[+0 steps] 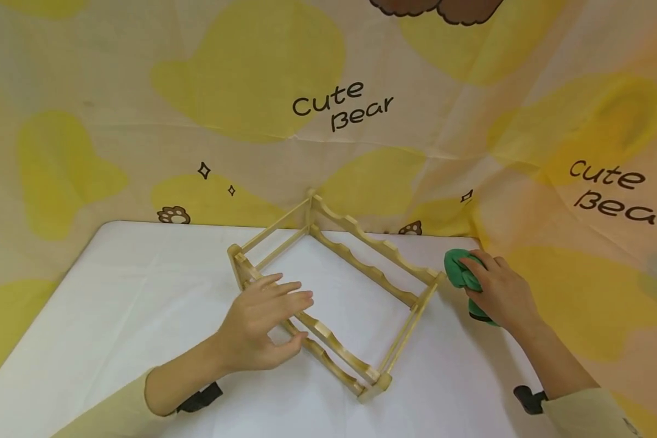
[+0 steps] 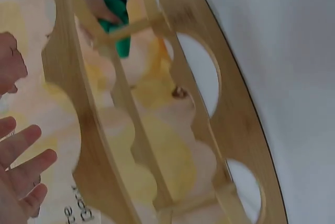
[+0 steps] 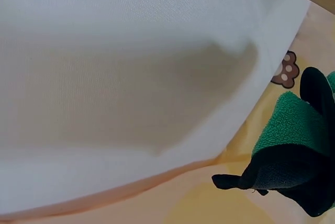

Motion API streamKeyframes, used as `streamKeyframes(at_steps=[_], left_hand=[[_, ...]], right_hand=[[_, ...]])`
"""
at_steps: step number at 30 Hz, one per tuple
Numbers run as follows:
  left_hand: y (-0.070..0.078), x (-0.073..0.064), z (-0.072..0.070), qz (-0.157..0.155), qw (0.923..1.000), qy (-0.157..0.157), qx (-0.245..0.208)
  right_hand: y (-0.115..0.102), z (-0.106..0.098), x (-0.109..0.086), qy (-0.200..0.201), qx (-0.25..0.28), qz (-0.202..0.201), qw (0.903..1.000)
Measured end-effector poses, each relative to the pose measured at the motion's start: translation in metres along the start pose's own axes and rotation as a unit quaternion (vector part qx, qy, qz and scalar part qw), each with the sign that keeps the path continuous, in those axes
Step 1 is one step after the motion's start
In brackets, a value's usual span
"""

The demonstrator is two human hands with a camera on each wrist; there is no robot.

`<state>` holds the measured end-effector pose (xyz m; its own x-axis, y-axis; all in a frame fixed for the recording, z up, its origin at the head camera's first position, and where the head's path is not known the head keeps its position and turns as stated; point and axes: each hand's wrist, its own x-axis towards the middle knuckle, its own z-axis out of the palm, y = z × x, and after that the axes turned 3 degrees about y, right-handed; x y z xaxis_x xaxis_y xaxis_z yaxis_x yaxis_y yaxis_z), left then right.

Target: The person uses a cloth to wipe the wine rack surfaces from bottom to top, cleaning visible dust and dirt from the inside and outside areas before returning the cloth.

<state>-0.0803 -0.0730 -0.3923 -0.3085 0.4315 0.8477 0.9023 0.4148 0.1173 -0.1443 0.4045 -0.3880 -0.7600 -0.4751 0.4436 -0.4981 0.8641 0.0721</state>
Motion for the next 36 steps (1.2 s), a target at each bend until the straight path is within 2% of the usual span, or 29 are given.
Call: streamKeyframes(at_steps=[9,19,28,36], left_hand=[[0.041,0.009,0.044,0.041,0.9990,-0.003,0.019],[0.074,0.011,0.084,0.044,0.9986,-0.023,0.015],[0.085,0.012,0.100,0.045,0.9984,-0.018,0.030],[0.087,0.011,0.104,0.066,0.9964,-0.034,0.041]], right_hand=[[-0.002,-0.001,0.000,-0.004,-0.001,0.004,1.0000],[-0.002,0.000,0.001,-0.003,0.000,0.001,1.0000],[-0.004,-0.001,-0.001,-0.016,0.002,0.011,0.9998],[-0.004,0.002,-0.003,-0.009,0.004,0.009,0.9999]])
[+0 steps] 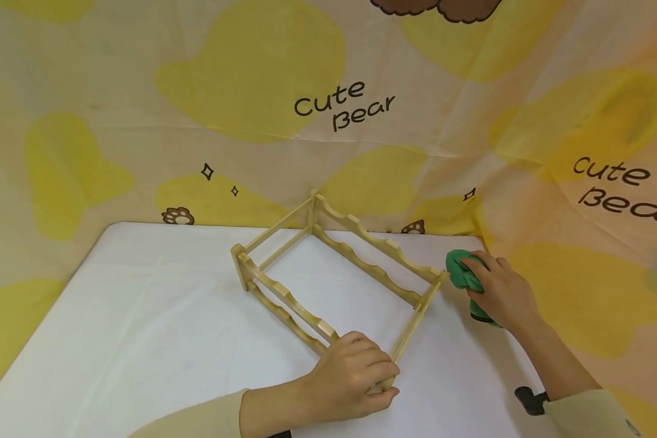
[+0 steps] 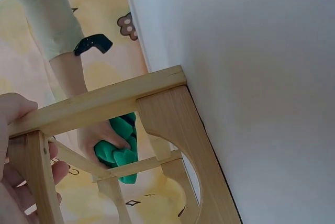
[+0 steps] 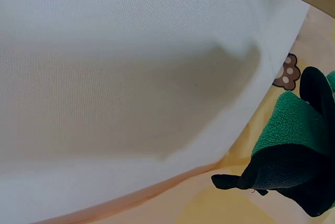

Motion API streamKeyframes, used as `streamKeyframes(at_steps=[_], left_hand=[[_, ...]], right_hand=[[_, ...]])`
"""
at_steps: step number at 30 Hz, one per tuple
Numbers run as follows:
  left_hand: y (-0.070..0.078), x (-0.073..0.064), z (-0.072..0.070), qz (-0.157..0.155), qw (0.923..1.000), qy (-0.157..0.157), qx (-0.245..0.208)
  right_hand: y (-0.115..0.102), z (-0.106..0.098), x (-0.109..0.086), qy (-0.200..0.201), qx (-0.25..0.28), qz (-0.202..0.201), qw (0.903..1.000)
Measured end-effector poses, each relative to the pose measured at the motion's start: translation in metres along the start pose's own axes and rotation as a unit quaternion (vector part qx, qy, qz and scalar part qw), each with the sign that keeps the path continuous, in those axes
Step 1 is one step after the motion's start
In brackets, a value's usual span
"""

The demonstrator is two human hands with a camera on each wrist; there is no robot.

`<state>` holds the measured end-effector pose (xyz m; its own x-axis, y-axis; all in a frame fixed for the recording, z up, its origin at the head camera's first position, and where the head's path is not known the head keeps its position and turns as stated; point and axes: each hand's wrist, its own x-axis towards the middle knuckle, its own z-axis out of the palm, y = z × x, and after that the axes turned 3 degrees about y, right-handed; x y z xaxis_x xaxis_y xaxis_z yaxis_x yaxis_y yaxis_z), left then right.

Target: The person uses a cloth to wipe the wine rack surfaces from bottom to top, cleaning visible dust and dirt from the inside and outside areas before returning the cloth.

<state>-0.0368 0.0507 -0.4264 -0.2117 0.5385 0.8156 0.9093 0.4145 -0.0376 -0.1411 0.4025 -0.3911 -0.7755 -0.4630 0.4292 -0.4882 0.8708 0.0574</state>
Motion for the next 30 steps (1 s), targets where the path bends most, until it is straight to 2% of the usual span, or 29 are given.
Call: streamKeyframes(at_steps=[5,13,20,27,30], left_hand=[[0.000,-0.002,-0.002,0.019,0.9998,-0.007,-0.008],[-0.002,-0.008,-0.014,0.053,0.9963,-0.020,-0.065],[-0.004,-0.015,-0.027,0.074,0.9879,-0.048,-0.127],[-0.010,-0.018,-0.040,0.100,0.9780,-0.095,-0.157],[-0.013,-0.019,-0.046,0.096,0.9752,-0.106,-0.169]], right_hand=[[0.000,0.000,0.000,0.002,-0.001,0.003,1.0000],[0.002,-0.002,0.001,-0.011,-0.003,0.012,0.9999],[0.001,-0.002,0.000,0.004,0.005,0.005,1.0000],[0.002,-0.001,-0.001,0.006,0.006,0.007,0.9999],[0.001,-0.001,0.001,0.005,0.006,0.009,0.9999]])
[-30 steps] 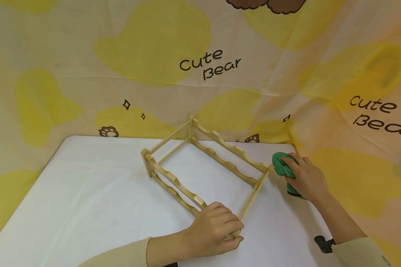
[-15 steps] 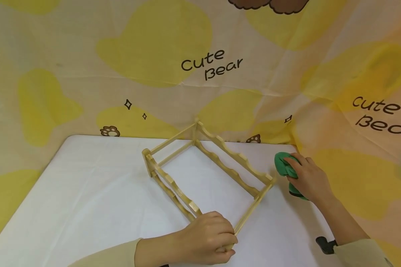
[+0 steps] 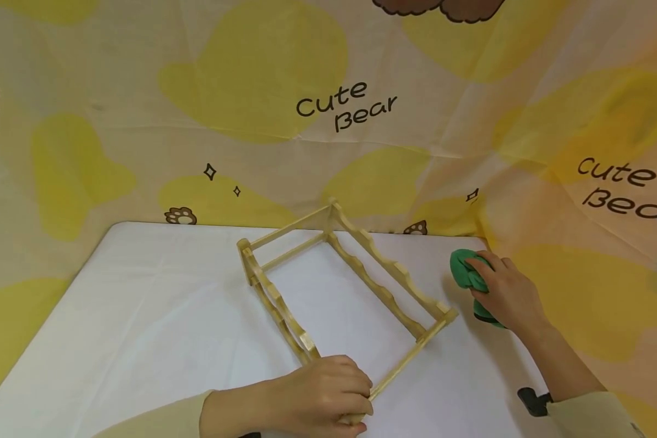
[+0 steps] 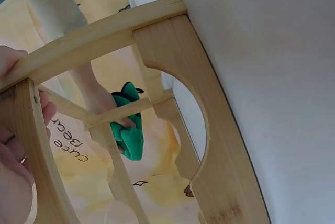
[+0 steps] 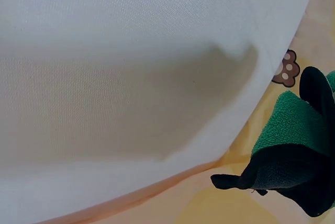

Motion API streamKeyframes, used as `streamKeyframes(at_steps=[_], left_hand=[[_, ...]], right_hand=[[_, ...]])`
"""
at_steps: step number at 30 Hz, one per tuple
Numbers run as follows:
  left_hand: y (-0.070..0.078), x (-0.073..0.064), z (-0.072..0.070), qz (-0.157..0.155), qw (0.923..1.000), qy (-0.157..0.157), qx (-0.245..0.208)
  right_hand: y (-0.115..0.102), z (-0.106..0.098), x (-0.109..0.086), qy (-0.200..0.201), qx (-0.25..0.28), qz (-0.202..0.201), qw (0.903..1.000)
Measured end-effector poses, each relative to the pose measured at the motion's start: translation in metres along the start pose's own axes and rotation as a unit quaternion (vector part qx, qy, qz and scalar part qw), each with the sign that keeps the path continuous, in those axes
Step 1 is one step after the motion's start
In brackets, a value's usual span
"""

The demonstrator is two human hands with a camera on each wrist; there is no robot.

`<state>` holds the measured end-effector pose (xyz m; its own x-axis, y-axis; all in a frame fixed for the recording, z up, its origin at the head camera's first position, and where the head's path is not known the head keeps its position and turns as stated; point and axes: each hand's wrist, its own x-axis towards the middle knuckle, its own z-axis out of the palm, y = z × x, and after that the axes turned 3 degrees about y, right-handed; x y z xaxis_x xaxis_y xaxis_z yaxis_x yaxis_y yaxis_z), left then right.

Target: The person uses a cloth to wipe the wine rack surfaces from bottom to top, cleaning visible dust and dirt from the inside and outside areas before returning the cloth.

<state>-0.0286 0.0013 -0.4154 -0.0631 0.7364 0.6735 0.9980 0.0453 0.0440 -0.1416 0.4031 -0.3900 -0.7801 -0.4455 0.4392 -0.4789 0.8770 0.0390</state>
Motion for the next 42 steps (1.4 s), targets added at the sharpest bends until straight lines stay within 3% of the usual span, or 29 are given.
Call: streamKeyframes(at_steps=[5,8,11,21,29,35,42], left_hand=[[-0.006,-0.007,-0.007,-0.001,0.9999,0.005,-0.012],[-0.009,-0.011,-0.011,-0.005,0.9990,0.008,-0.044],[-0.012,-0.017,-0.016,-0.027,0.9959,0.009,-0.086],[-0.020,-0.039,-0.038,-0.095,0.9862,0.002,-0.136],[-0.027,-0.051,-0.053,-0.117,0.9822,0.014,-0.146],[-0.032,-0.059,-0.060,-0.128,0.9780,0.031,-0.161],[-0.035,-0.065,-0.066,-0.133,0.9788,0.048,-0.149]], right_hand=[[0.000,0.002,0.001,-0.008,0.000,0.008,0.9999],[0.000,0.002,0.001,-0.011,-0.001,0.014,0.9998],[0.001,0.001,0.000,-0.013,0.000,0.015,0.9998],[0.002,-0.002,0.000,-0.013,0.000,0.024,0.9996],[-0.003,-0.010,0.000,-0.018,0.003,0.053,0.9984],[-0.009,-0.017,0.001,-0.003,0.001,0.050,0.9987],[-0.016,-0.025,0.000,0.016,0.006,0.047,0.9987]])
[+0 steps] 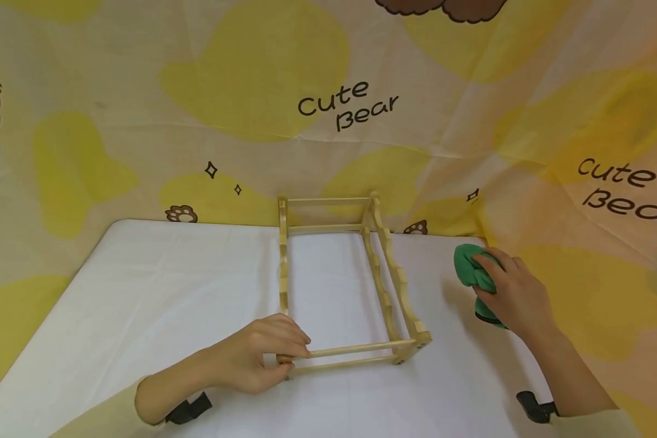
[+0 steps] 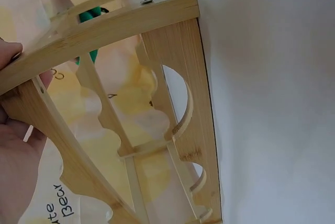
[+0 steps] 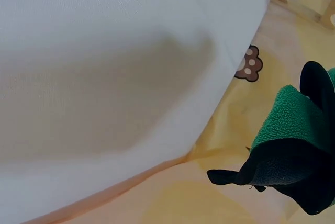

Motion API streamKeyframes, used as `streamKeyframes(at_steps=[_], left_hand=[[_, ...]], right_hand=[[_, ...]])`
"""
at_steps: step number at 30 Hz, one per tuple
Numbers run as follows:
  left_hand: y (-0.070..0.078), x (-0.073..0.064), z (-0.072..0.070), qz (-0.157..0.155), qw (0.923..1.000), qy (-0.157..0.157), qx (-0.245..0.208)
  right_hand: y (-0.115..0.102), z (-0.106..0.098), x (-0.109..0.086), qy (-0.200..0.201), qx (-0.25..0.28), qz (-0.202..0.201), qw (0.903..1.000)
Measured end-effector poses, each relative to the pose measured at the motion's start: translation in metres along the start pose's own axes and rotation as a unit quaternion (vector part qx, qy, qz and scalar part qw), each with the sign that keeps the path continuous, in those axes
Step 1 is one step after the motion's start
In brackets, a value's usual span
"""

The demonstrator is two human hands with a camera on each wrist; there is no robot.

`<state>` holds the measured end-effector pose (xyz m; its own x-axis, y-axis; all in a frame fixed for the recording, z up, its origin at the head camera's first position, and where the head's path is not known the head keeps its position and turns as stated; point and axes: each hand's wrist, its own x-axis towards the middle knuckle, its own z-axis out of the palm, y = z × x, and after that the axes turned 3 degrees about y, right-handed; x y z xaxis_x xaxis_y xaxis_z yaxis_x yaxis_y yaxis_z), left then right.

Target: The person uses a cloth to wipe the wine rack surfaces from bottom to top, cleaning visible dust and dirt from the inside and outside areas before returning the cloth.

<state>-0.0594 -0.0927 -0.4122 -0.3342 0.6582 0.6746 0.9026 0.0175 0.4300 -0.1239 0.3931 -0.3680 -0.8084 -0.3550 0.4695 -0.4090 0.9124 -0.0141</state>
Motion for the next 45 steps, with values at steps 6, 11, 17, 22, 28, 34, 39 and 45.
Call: streamKeyframes(at_steps=[6,11,17,22,28,34,39,45], left_hand=[[-0.003,-0.006,-0.008,-0.003,0.9997,0.020,0.013],[-0.007,-0.009,-0.012,0.002,0.9989,0.040,0.025],[-0.009,-0.012,-0.015,0.007,0.9978,0.057,0.033],[-0.011,-0.016,-0.020,0.013,0.9962,0.077,0.038],[-0.014,-0.022,-0.024,0.015,0.9938,0.102,0.042],[-0.020,-0.028,-0.023,0.029,0.9886,0.135,0.061],[-0.024,-0.033,-0.023,0.040,0.9836,0.160,0.072],[-0.025,-0.036,-0.021,0.050,0.9798,0.183,0.064]], right_hand=[[-0.008,-0.005,-0.001,0.008,0.002,-0.010,0.9999],[-0.015,-0.010,-0.001,0.018,0.006,-0.015,0.9997],[-0.022,-0.014,-0.003,0.022,0.008,-0.022,0.9995],[-0.028,-0.015,-0.005,0.047,0.014,-0.040,0.9980],[-0.037,-0.018,-0.006,0.069,0.013,-0.063,0.9955],[-0.049,-0.022,-0.008,0.101,0.015,-0.098,0.9899],[-0.062,-0.026,-0.011,0.126,0.019,-0.126,0.9837],[-0.078,-0.030,-0.016,0.139,0.030,-0.142,0.9797]])
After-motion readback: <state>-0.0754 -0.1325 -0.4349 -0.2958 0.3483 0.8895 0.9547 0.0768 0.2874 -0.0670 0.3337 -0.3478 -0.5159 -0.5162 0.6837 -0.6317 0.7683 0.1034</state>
